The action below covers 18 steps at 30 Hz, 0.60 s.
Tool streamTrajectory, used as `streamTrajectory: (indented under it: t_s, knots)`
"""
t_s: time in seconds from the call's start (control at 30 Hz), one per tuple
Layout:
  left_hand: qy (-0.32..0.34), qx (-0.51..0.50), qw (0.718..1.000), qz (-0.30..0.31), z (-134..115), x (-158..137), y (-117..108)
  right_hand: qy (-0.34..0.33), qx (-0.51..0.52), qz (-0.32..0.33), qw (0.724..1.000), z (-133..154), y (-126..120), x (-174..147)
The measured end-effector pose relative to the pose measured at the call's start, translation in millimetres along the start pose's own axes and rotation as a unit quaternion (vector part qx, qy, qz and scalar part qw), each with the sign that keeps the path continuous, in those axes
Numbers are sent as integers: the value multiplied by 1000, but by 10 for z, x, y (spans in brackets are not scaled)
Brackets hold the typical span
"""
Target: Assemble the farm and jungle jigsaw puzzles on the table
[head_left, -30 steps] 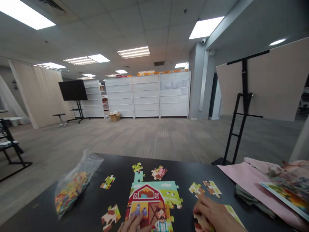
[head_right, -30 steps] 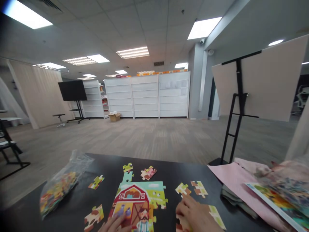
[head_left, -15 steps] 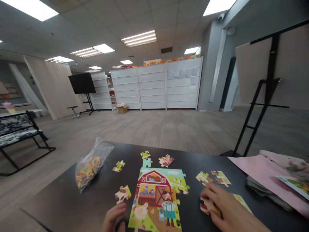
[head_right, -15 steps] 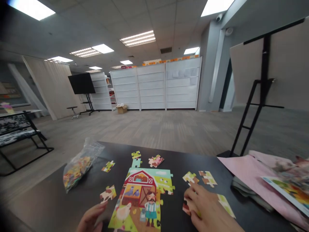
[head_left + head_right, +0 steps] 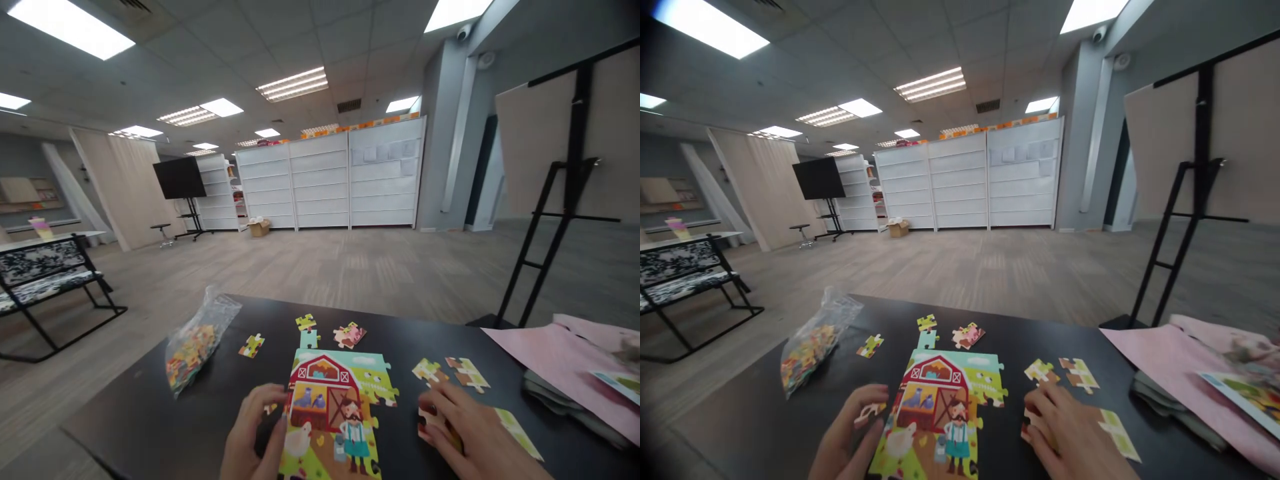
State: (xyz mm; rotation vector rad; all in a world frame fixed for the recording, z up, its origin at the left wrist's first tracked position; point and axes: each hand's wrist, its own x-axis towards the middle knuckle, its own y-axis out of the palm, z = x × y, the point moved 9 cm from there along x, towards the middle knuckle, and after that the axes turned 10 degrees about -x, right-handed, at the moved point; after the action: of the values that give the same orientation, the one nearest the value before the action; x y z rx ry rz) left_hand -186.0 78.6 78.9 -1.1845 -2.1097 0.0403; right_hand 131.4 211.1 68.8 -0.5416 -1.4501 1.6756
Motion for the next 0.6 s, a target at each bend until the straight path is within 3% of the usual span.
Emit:
streamTrajectory:
  t_s: [0.13, 0.27, 0.43, 0.6]
  knots:
    - [-41, 179, 970, 161, 65, 818, 446, -6, 22, 1, 1000, 58, -20, 18]
    - [-69, 224, 955, 183, 411, 1475, 814, 4, 17, 3, 1000, 33, -71, 20]
    - [-92, 225, 938, 246, 909, 1593, 1098, -1, 7, 45, 999, 34, -48, -24]
    - [-101, 215, 929, 283, 1131, 1615, 1090, 27, 16, 112, 993, -40, 55, -42]
